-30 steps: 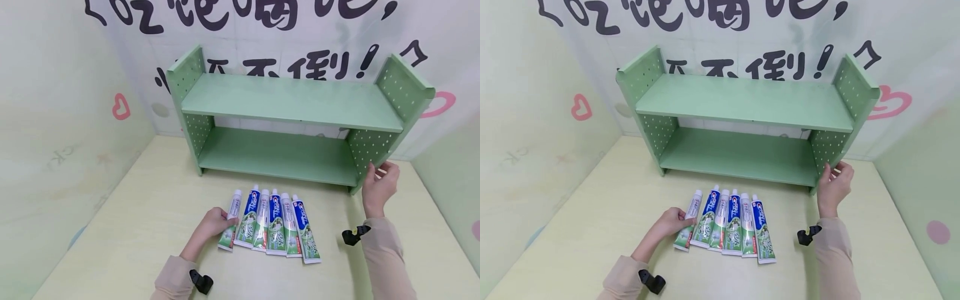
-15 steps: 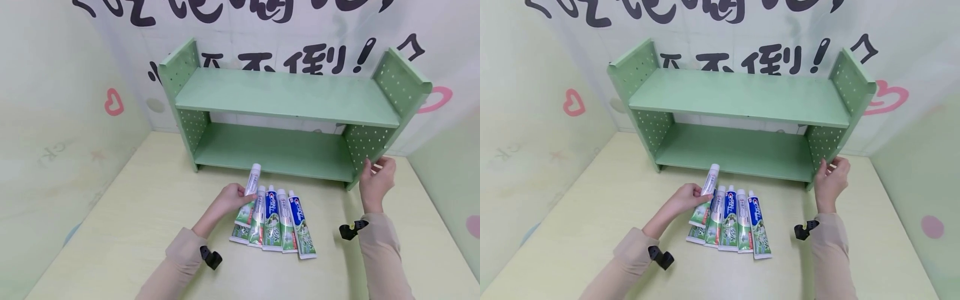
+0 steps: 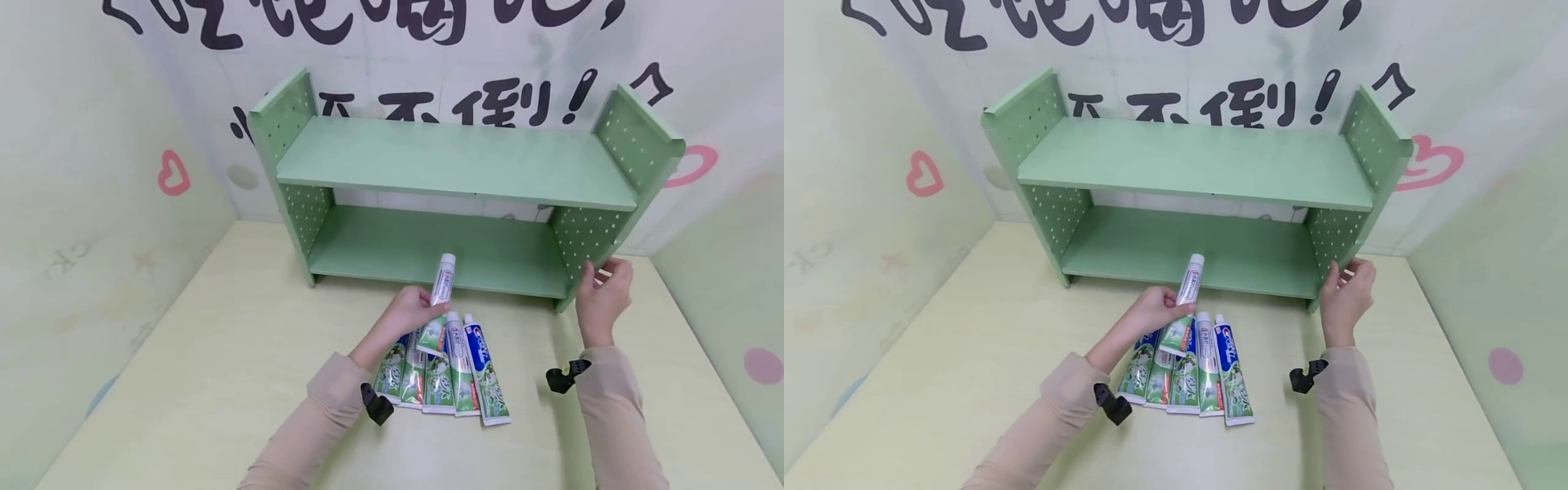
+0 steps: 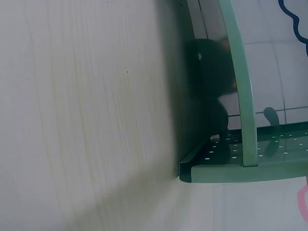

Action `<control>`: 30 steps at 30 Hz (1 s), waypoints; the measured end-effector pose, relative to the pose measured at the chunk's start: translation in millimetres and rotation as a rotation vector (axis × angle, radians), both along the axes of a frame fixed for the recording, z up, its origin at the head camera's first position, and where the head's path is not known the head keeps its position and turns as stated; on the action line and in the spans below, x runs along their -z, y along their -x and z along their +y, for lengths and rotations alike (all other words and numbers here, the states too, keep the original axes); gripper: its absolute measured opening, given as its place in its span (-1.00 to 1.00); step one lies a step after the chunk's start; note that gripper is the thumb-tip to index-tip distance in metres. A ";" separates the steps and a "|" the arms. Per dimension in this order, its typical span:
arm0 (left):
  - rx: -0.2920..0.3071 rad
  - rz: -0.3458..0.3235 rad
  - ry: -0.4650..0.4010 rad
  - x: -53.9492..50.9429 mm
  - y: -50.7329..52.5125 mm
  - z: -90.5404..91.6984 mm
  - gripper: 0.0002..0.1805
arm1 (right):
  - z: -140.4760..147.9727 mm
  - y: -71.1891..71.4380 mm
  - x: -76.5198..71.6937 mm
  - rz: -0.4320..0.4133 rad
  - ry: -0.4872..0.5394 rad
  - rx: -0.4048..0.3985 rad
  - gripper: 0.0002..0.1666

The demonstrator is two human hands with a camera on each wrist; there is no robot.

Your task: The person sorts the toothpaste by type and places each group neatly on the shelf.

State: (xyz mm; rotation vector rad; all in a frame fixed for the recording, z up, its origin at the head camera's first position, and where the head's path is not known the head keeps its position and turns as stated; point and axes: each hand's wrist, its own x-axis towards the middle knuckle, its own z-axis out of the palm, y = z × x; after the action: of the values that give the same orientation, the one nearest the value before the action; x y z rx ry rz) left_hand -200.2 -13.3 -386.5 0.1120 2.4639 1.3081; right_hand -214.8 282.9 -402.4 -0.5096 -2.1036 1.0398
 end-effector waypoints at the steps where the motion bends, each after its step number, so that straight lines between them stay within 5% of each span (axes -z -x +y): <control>1: 0.002 0.001 -0.002 0.1 1.9 3.0 -0.56 | 0.8 0.2 0.2 0.000 0.000 -0.001 -0.63; 18: 0.041 0.000 -0.011 4.4 29.5 41.6 -0.56 | 4.4 5.3 5.0 0.046 -0.021 -0.034 -0.64; 30: 0.036 -0.063 -0.059 7.2 43.5 68.7 -0.53 | 5.0 3.5 6.2 0.051 -0.023 -0.045 -0.65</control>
State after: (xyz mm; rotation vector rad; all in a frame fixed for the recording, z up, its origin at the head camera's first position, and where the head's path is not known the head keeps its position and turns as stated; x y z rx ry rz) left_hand -243.7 55.4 -393.8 0.1270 2.3605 1.3484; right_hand -218.3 287.9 -408.5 -0.4217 -2.0883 1.0423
